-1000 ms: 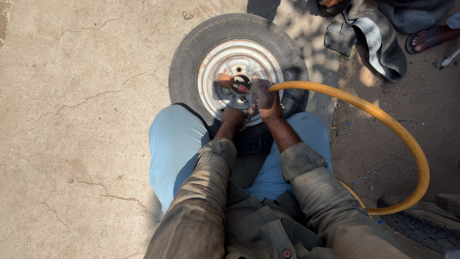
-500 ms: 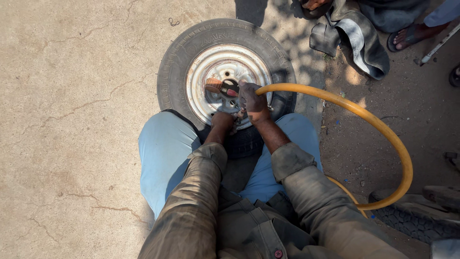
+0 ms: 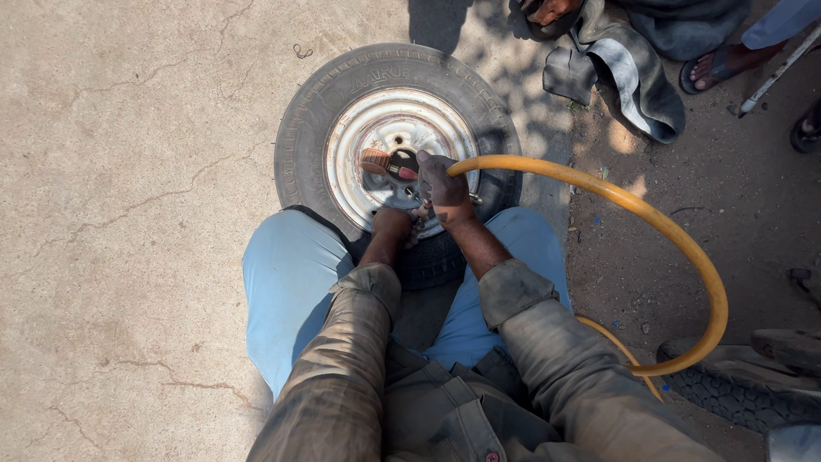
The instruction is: The person sits on the ground and uses a yellow air hose with a pressure gauge to inflate a car tire. They attach the hose to the valve stem, monitor the pressure gauge, and adjust the connection to ensure the tire is filled with air.
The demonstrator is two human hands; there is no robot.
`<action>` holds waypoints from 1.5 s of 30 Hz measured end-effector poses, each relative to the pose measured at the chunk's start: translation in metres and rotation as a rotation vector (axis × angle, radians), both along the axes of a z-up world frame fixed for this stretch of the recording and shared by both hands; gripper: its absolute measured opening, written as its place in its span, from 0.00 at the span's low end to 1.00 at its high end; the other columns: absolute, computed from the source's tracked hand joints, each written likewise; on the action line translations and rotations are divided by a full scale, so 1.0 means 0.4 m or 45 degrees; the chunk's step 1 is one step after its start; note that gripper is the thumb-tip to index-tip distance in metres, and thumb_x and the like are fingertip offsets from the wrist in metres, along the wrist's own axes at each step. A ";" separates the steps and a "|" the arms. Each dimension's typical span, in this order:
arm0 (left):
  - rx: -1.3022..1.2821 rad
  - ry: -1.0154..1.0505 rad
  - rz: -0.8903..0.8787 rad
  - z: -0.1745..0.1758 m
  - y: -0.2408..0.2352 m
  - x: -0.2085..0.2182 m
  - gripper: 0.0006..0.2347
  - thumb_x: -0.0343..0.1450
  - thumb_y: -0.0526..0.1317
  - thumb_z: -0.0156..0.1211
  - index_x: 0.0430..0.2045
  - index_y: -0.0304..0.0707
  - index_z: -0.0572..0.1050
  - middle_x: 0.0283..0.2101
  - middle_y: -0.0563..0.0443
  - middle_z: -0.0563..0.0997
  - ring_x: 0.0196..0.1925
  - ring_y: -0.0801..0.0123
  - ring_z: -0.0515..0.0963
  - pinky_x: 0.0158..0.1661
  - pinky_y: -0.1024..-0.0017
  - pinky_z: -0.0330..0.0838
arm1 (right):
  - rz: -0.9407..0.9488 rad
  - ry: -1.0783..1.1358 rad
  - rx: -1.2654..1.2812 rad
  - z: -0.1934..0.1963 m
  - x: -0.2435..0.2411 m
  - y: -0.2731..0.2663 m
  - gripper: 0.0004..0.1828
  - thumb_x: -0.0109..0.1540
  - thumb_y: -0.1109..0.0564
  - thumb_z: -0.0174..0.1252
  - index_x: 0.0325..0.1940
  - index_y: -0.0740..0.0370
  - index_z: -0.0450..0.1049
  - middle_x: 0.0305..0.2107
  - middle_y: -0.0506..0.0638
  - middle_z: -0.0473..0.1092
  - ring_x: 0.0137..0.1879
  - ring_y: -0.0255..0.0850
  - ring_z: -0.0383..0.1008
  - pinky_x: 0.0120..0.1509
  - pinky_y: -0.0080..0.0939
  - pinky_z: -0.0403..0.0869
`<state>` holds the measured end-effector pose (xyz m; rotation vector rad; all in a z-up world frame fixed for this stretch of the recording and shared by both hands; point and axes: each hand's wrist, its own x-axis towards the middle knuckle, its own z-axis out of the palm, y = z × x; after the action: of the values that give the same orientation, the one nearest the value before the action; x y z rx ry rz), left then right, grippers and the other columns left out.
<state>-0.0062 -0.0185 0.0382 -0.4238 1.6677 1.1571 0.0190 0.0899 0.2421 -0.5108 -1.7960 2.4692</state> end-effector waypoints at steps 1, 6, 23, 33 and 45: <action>-0.002 0.005 -0.004 0.008 -0.001 0.000 0.14 0.76 0.42 0.56 0.24 0.29 0.77 0.23 0.45 0.81 0.22 0.60 0.82 0.20 0.66 0.74 | -0.002 0.004 0.016 0.001 0.000 -0.001 0.24 0.71 0.47 0.51 0.21 0.54 0.62 0.14 0.40 0.55 0.19 0.29 0.50 0.23 0.35 0.52; -0.024 0.010 -0.094 0.003 0.005 -0.005 0.14 0.77 0.41 0.53 0.24 0.30 0.77 0.23 0.45 0.82 0.22 0.61 0.83 0.20 0.66 0.75 | -0.001 0.012 0.027 -0.002 0.000 -0.001 0.25 0.71 0.47 0.52 0.20 0.54 0.62 0.14 0.41 0.55 0.18 0.30 0.51 0.22 0.35 0.53; -0.013 -0.026 -0.061 -0.011 0.005 -0.006 0.17 0.73 0.48 0.64 0.22 0.30 0.77 0.22 0.44 0.81 0.20 0.60 0.82 0.19 0.66 0.75 | -0.020 -0.030 0.034 -0.010 0.000 -0.001 0.23 0.69 0.45 0.54 0.22 0.52 0.62 0.14 0.40 0.54 0.19 0.29 0.51 0.22 0.34 0.54; -0.626 1.231 -0.839 0.228 0.003 -0.043 0.13 0.75 0.48 0.57 0.45 0.40 0.80 0.51 0.41 0.82 0.55 0.53 0.82 0.60 0.49 0.70 | -0.159 -0.039 0.093 -0.024 0.010 -0.012 0.23 0.69 0.42 0.54 0.23 0.52 0.62 0.14 0.39 0.56 0.18 0.30 0.53 0.21 0.34 0.55; -0.704 1.680 -1.158 0.262 -0.006 -0.179 0.16 0.72 0.51 0.57 0.45 0.41 0.79 0.50 0.45 0.80 0.62 0.54 0.72 0.71 0.38 0.40 | -0.253 -0.033 -0.007 -0.075 0.013 -0.006 0.21 0.68 0.44 0.57 0.25 0.54 0.65 0.16 0.39 0.57 0.20 0.28 0.53 0.23 0.34 0.53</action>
<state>-0.0780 -0.0208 0.1428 0.9489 2.8167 0.1394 0.0242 0.0876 0.2121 -0.6883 -1.6578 2.3447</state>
